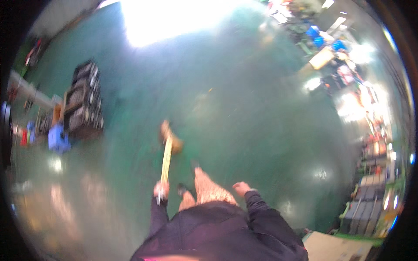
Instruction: The person sweeps a green industrial floor with a long-handled broom, moving debris across the space. The person navigates around stacked chairs, blue barrels, and other equipment while sweeping.
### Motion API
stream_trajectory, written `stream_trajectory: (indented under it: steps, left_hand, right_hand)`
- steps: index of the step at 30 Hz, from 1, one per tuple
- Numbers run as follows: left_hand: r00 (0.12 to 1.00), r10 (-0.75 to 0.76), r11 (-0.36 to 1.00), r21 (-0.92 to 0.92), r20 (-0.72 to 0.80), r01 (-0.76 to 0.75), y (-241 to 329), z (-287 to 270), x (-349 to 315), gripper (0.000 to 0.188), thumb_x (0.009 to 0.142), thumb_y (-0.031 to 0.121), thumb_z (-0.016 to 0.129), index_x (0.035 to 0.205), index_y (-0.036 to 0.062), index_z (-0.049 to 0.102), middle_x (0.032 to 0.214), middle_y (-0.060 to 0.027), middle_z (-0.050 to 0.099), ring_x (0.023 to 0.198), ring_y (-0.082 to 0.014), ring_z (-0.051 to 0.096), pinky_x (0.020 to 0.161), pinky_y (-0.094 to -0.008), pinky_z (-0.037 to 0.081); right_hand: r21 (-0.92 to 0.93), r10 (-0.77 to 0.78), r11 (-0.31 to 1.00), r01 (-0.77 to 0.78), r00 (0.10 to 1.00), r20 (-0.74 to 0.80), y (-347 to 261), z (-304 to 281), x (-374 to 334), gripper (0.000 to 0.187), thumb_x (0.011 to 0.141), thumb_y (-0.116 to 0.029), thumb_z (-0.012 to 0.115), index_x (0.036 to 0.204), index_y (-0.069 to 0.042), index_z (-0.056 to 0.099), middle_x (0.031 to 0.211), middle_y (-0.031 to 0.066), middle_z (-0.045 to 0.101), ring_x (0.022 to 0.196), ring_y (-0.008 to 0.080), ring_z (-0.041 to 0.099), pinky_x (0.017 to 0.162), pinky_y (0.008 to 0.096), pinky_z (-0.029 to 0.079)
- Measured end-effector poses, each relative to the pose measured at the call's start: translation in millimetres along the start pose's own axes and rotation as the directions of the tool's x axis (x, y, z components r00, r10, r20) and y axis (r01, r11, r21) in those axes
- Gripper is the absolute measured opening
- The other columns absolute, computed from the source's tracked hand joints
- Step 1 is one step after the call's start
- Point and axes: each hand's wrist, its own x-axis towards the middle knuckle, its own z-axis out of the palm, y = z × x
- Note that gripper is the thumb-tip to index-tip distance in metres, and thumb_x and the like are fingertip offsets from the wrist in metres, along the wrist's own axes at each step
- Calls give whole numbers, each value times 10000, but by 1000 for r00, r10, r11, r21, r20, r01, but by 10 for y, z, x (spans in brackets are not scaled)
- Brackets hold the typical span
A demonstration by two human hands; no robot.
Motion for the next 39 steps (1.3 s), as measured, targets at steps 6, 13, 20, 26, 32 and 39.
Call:
stream_trajectory:
  steps: [6, 13, 20, 26, 32, 39]
  left_hand:
    - [974, 139, 989, -31, -179, -146, 233, 1064, 74, 126, 809, 79, 484, 814, -18, 404, 593, -6, 389, 355, -41, 323, 290, -179, 298]
    - [572, 753, 584, 732, -325, -352, -426, 1547, -1066, 349, 712, -13, 555, 991, 101, 378, 637, -22, 420, 409, -56, 366, 311, -174, 305]
    - [337, 611, 792, 553, -717, -260, -77, 1459, -1211, 244, 697, 12, 527, 552, 99, 351, 431, 28, 329, 323, -77, 331, 308, -208, 252]
    - [547, 392, 732, 611, -739, 301, -53, 1587, -82, 175, 688, 38, 556, 586, 90, 423, 416, 11, 381, 304, -97, 382, 277, -236, 273]
    - [816, 284, 547, 784, -503, 293, 64, 2092, 2161, 221, 708, 39, 544, 889, 66, 420, 536, 3, 432, 377, -85, 421, 318, -217, 327]
    - [900, 135, 884, 460, -414, 79, 401, 2951, 2593, 368, 695, -96, 523, 957, 119, 381, 604, -6, 387, 406, -48, 359, 322, -185, 290]
  right_hand:
    - [365, 141, 919, -148, 989, 44, 200, -524, 181, 308, 722, -28, 391, 977, -39, 562, 514, 11, 444, 411, 107, 428, 376, 255, 367]
    - [353, 58, 935, -45, 998, -28, -591, -1099, 1064, 267, 753, -56, 403, 967, -40, 562, 525, 29, 479, 430, 116, 472, 385, 266, 405]
    - [400, -160, 909, 116, 984, 78, -1222, -1344, 1604, 292, 778, -70, 396, 1035, -39, 532, 547, 9, 475, 449, 105, 462, 422, 245, 402]
    - [417, 42, 907, -62, 997, 57, -927, -1451, 1689, 287, 770, -66, 415, 1023, -48, 551, 554, 16, 491, 453, 96, 470, 407, 241, 406]
    - [441, 136, 883, -162, 987, 91, -488, -1345, 1640, 303, 756, -57, 399, 1025, -18, 533, 548, 27, 494, 417, 114, 467, 383, 252, 408]
    - [589, 58, 800, -111, 992, 108, -539, -1585, 1577, 266, 788, -74, 405, 1015, -8, 528, 535, 43, 487, 412, 126, 468, 367, 258, 389]
